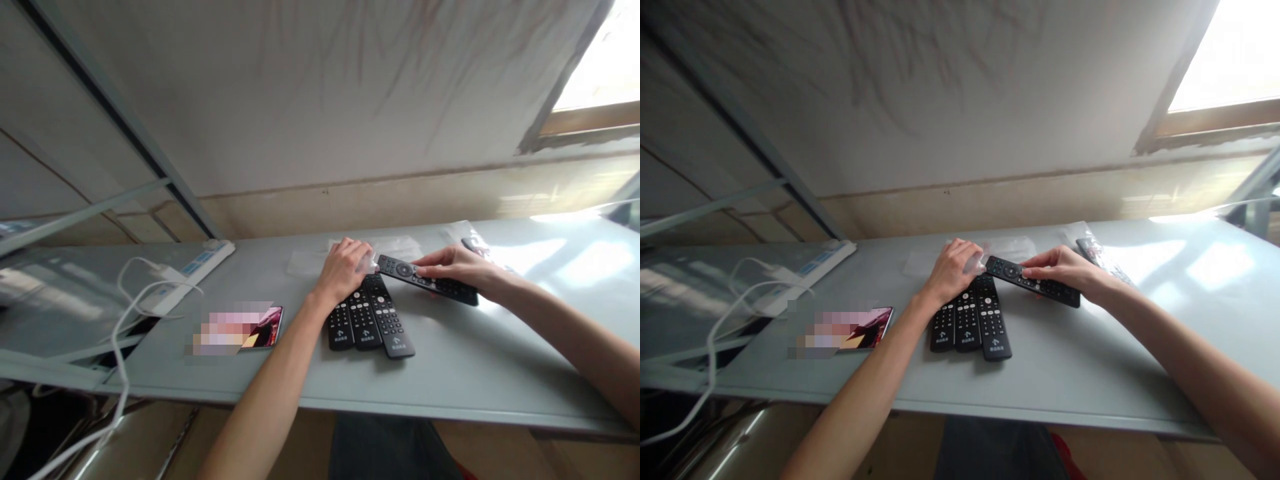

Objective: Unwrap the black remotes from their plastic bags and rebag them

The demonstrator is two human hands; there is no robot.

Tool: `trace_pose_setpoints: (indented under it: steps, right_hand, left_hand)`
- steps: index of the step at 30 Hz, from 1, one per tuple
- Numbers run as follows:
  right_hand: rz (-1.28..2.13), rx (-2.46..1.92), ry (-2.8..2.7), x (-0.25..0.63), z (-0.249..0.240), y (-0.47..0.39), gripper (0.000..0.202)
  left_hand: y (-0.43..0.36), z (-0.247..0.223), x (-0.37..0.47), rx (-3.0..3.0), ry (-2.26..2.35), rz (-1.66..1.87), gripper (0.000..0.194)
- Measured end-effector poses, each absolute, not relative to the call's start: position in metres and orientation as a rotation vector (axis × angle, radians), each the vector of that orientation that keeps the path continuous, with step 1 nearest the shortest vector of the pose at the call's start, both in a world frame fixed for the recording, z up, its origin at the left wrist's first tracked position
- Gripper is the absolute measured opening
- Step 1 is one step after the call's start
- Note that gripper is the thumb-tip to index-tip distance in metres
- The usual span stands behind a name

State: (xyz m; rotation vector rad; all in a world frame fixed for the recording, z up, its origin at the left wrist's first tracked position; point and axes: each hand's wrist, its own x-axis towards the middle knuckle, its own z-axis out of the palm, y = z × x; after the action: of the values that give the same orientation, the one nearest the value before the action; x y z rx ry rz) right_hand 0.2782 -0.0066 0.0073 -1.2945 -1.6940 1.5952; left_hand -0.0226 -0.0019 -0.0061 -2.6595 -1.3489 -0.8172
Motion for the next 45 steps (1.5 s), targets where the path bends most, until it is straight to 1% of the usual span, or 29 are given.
trace_pose_setpoints:
  steps: [6,10,16,18,22,26,28,30,34,36,39,43,45]
  right_hand:
    - [1.606,-1.315,-1.709,0.276,0.010,-0.011,0.057]
    - [1.612,-1.315,-1.722,0.270,0.010,-0.015,0.058]
    - [1.607,-1.226,-1.822,0.266,0.006,-0.016,0.054]
    - [1.610,-1.192,-1.816,0.265,0.006,-0.017,0.059]
    - [1.598,-1.146,-1.752,0.264,0.009,-0.019,0.080]
    - [1.553,-1.106,-1.663,0.262,0.008,-0.020,0.087]
    - [1.488,-1.094,-1.594,0.259,0.007,-0.021,0.083]
    - [1.413,-1.065,-1.516,0.255,0.007,-0.023,0.075]
    - [1.363,-0.932,-1.418,0.242,0.006,-0.032,0.051]
    - [1.407,-0.870,-1.438,0.236,0.005,-0.037,0.044]
    - [1.468,-0.849,-1.542,0.233,0.001,-0.042,0.044]
    - [1.446,-1.019,-1.756,0.241,-0.005,-0.043,0.044]
    - [1.449,-1.038,-1.801,0.244,-0.007,-0.044,0.042]
  left_hand:
    - [-0.004,-0.007,-0.020,-2.707,-1.289,-0.661,0.019]
    - [-0.006,-0.006,-0.019,-2.749,-1.234,-0.634,0.016]
    - [-0.010,0.000,-0.017,-2.767,-1.202,-0.648,0.013]
    - [-0.011,0.002,-0.016,-2.783,-1.190,-0.632,0.011]
    - [-0.012,0.001,-0.013,-2.808,-1.187,-0.619,0.014]
    - [-0.012,-0.001,-0.012,-2.789,-1.200,-0.624,0.012]
    - [-0.011,-0.001,-0.012,-2.769,-1.214,-0.624,0.009]
    - [-0.011,0.000,-0.013,-2.732,-1.249,-0.640,0.008]
    - [-0.012,0.002,-0.013,-2.632,-1.357,-0.689,0.015]
    - [-0.013,0.003,-0.012,-2.603,-1.375,-0.696,0.020]
    - [-0.015,0.003,-0.009,-2.605,-1.346,-0.680,0.022]
    - [-0.018,0.003,-0.007,-2.624,-1.314,-0.632,0.023]
    - [-0.019,0.004,-0.007,-2.641,-1.293,-0.623,0.023]
